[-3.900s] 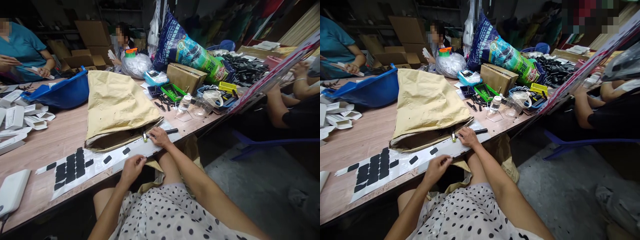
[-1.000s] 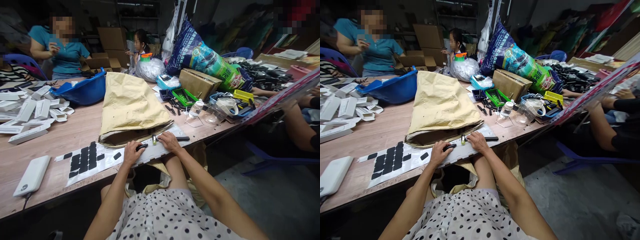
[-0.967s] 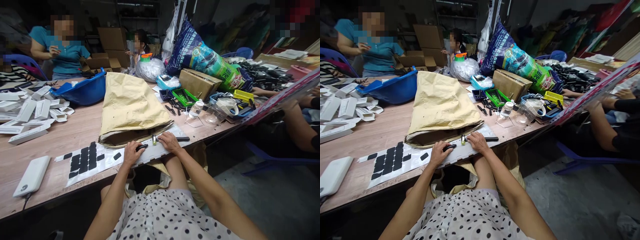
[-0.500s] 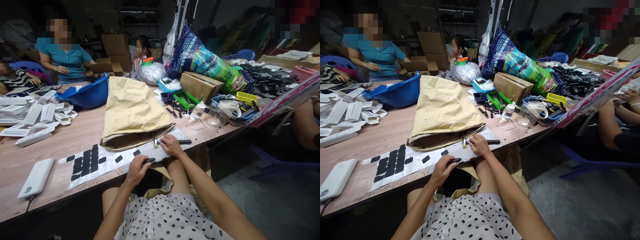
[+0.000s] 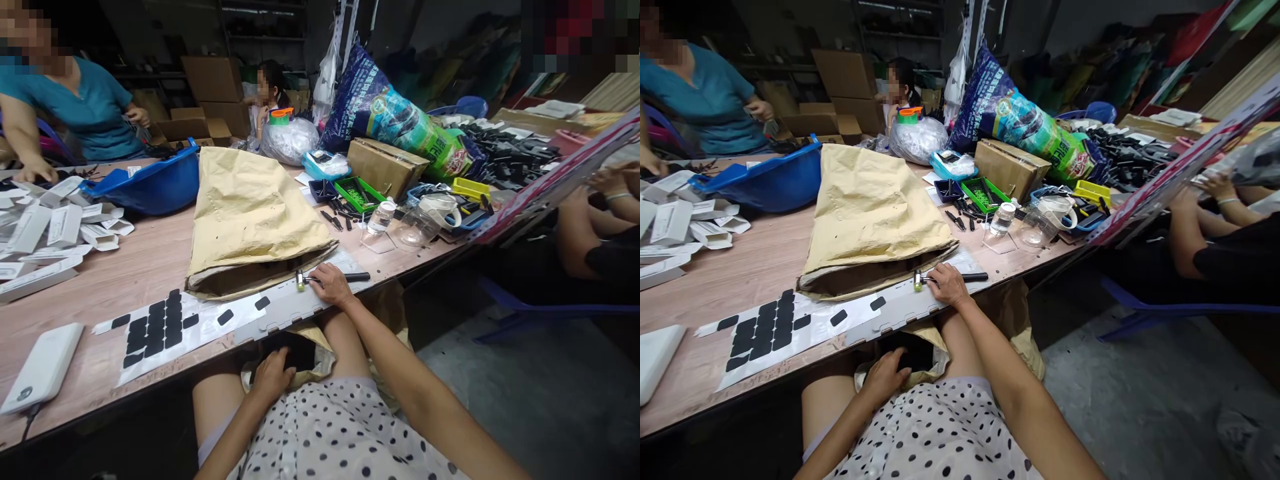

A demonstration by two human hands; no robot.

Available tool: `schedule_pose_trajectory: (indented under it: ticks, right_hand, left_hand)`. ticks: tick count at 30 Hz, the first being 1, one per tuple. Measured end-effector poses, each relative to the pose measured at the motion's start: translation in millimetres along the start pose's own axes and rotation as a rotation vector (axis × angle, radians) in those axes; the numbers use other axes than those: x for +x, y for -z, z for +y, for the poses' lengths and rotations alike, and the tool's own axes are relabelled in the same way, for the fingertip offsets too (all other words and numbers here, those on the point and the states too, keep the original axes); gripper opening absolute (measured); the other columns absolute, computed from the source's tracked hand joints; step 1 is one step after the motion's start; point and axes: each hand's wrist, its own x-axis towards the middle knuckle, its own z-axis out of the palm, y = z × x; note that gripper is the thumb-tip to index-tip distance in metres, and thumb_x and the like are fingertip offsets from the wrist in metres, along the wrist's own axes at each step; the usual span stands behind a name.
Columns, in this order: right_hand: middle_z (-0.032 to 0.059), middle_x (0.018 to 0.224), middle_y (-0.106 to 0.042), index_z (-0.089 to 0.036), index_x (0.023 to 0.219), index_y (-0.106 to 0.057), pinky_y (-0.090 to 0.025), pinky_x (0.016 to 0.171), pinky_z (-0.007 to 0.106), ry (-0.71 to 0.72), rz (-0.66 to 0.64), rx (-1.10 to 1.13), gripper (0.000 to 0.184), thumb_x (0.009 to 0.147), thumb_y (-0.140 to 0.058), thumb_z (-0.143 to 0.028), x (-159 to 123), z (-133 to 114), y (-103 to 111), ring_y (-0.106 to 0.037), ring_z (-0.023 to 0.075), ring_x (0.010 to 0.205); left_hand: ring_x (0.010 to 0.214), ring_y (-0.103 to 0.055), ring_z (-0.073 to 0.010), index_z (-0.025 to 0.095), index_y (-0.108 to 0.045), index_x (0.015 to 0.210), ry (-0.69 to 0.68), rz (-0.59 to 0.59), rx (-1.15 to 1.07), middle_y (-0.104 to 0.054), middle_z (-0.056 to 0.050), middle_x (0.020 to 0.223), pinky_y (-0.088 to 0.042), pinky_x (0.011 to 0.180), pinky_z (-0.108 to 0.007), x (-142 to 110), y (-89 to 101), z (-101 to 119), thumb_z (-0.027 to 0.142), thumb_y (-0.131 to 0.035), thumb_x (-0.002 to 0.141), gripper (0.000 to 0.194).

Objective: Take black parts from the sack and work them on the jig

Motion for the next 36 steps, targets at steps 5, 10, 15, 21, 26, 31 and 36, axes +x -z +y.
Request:
schedule_pose_trajectory:
  ticks: [5,10,15,21,26,31,36]
  right_hand:
    - [0.0068,0.092,-0.063,-0.023,0.097,-0.070,-0.041,0.081,0.034,-0.001,-0.002,0.006,0.012,0.089,-0.061,-0.025,-0.2,-2.5,1.3,-0.052,0.0234,0.091]
    - [0.0067,0.092,-0.062,-0.024,0.098,-0.070,-0.041,0.081,0.034,-0.014,0.012,0.011,0.012,0.089,-0.062,-0.026,0.9,-3.4,-0.5,-0.052,0.0232,0.091]
    - [0.0066,0.091,-0.061,-0.023,0.097,-0.070,-0.042,0.082,0.035,-0.009,0.010,0.013,0.012,0.089,-0.062,-0.028,1.2,-2.1,-2.9,-0.051,0.0233,0.090]
    - [0.0073,0.092,-0.061,-0.023,0.098,-0.071,-0.042,0.083,0.035,-0.023,-0.005,0.017,0.013,0.090,-0.061,-0.028,0.7,-3.3,-0.8,-0.051,0.0241,0.091]
    - [0.0074,0.096,-0.063,-0.023,0.106,-0.070,-0.042,0.084,0.036,-0.018,-0.019,0.042,0.019,0.089,-0.062,-0.025,0.5,-2.6,1.9,-0.052,0.0247,0.093]
    - [0.0076,0.095,-0.063,-0.022,0.103,-0.071,-0.041,0.081,0.035,0.011,-0.038,-0.009,0.016,0.092,-0.060,-0.026,0.3,-1.1,1.6,-0.052,0.0239,0.092]
    - [0.0074,0.092,-0.064,-0.022,0.101,-0.071,-0.042,0.079,0.034,0.038,-0.013,-0.055,0.015,0.095,-0.057,-0.026,-0.4,2.7,0.4,-0.054,0.0230,0.089]
  left_hand:
    - [0.078,-0.069,-0.0193,0.023,-0.075,0.098,-0.224,0.142,-0.284,-0.076,-0.003,0.084,-0.053,0.075,-0.031,23.7,63.1,28.7,0.036,-0.058,0.087,0.025]
    - [0.077,-0.067,-0.0211,0.021,-0.075,0.090,-0.149,0.551,-0.238,-0.075,-0.006,0.084,-0.052,0.074,-0.032,94.0,118.2,53.1,0.041,-0.058,0.084,0.027]
    - [0.087,-0.071,-0.0348,0.019,-0.072,0.071,0.188,0.475,-0.046,-0.074,-0.016,0.079,-0.050,0.071,-0.039,136.6,129.3,78.7,0.049,-0.061,0.081,0.033]
    - [0.090,-0.070,-0.0331,0.020,-0.074,0.084,0.165,0.484,-0.035,-0.074,-0.013,0.085,-0.050,0.072,-0.038,120.9,129.0,61.8,0.040,-0.064,0.077,0.024]
    - [0.084,-0.065,-0.0228,0.024,-0.073,0.093,-0.158,0.574,-0.132,-0.070,-0.004,0.087,-0.051,0.078,-0.033,83.2,114.3,10.4,0.038,-0.063,0.079,0.022]
    - [0.087,-0.062,-0.0222,0.026,-0.073,0.096,-0.282,0.591,-0.141,-0.065,-0.003,0.086,-0.051,0.082,-0.034,69.6,96.4,-10.9,0.037,-0.062,0.082,0.020]
    - [0.090,-0.062,-0.0224,0.026,-0.071,0.098,-0.272,0.593,-0.150,-0.063,-0.002,0.088,-0.051,0.082,-0.034,75.0,92.7,-9.2,0.036,-0.065,0.081,0.020]
